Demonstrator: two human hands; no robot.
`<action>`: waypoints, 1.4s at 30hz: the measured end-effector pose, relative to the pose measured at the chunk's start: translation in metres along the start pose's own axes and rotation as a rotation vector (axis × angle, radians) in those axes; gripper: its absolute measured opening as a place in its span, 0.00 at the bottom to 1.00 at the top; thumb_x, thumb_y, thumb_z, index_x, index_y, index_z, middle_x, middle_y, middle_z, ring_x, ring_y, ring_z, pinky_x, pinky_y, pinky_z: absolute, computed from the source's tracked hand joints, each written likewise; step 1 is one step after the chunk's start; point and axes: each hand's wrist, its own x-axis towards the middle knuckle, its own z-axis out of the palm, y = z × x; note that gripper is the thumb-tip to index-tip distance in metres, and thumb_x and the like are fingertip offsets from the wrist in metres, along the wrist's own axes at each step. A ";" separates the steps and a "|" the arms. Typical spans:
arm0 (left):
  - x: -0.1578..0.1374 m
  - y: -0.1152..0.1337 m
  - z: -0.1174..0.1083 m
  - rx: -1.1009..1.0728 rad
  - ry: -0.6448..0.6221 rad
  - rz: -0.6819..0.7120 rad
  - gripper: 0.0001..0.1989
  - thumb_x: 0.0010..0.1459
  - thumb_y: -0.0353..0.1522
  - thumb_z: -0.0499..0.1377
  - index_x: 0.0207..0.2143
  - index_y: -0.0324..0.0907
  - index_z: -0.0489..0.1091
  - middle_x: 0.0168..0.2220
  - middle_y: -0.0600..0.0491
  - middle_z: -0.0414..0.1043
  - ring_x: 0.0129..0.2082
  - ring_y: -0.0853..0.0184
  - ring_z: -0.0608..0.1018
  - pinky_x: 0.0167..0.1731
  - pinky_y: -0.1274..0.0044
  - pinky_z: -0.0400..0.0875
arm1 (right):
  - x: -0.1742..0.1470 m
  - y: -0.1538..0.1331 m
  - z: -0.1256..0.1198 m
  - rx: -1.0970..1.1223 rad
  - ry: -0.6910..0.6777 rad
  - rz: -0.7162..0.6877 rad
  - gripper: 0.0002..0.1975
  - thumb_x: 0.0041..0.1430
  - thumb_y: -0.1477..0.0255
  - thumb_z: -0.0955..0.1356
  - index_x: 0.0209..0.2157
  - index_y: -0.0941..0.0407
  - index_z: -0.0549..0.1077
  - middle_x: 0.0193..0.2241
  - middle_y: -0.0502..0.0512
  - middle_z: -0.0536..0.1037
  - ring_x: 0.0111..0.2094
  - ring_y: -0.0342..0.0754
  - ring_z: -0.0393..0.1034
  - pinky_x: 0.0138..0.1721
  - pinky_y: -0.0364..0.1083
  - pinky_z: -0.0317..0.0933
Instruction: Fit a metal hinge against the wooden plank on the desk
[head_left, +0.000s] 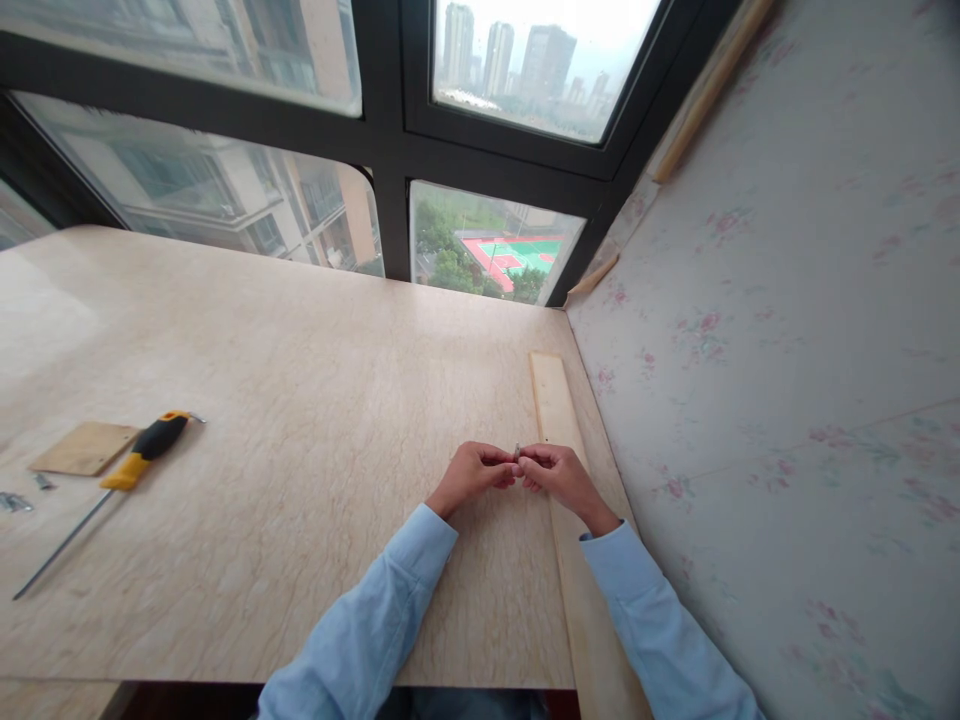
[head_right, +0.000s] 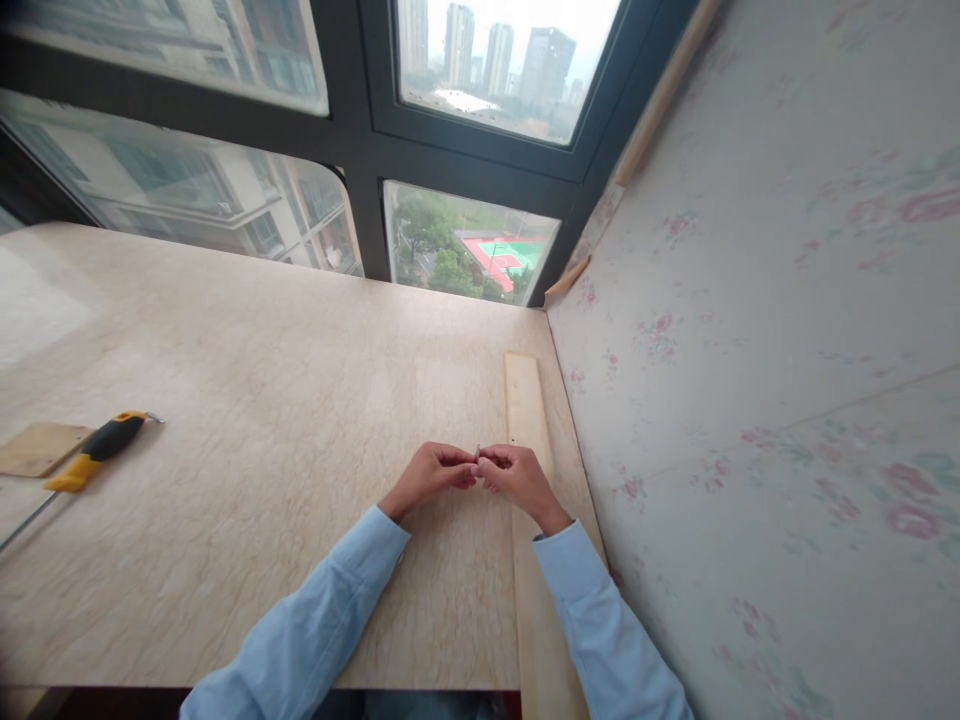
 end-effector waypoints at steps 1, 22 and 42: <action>0.000 -0.001 0.000 0.008 -0.004 -0.001 0.15 0.48 0.39 0.67 0.30 0.34 0.80 0.25 0.49 0.77 0.25 0.68 0.77 0.29 0.78 0.71 | 0.000 0.000 0.000 -0.001 -0.001 0.000 0.10 0.53 0.65 0.69 0.25 0.57 0.75 0.21 0.48 0.73 0.22 0.42 0.67 0.25 0.41 0.62; 0.002 -0.002 -0.001 0.003 -0.017 -0.046 0.10 0.51 0.34 0.63 0.31 0.35 0.80 0.27 0.50 0.79 0.29 0.66 0.81 0.33 0.77 0.76 | 0.000 0.005 -0.002 -0.002 0.011 -0.011 0.10 0.54 0.66 0.67 0.26 0.58 0.75 0.23 0.51 0.75 0.22 0.43 0.68 0.25 0.42 0.62; -0.002 0.001 0.008 -0.435 -0.255 -0.173 0.24 0.40 0.43 0.75 0.29 0.34 0.72 0.27 0.49 0.76 0.23 0.70 0.78 0.25 0.79 0.72 | -0.009 0.005 -0.016 0.315 -0.052 0.027 0.20 0.45 0.54 0.77 0.28 0.58 0.77 0.24 0.49 0.75 0.25 0.41 0.63 0.29 0.43 0.59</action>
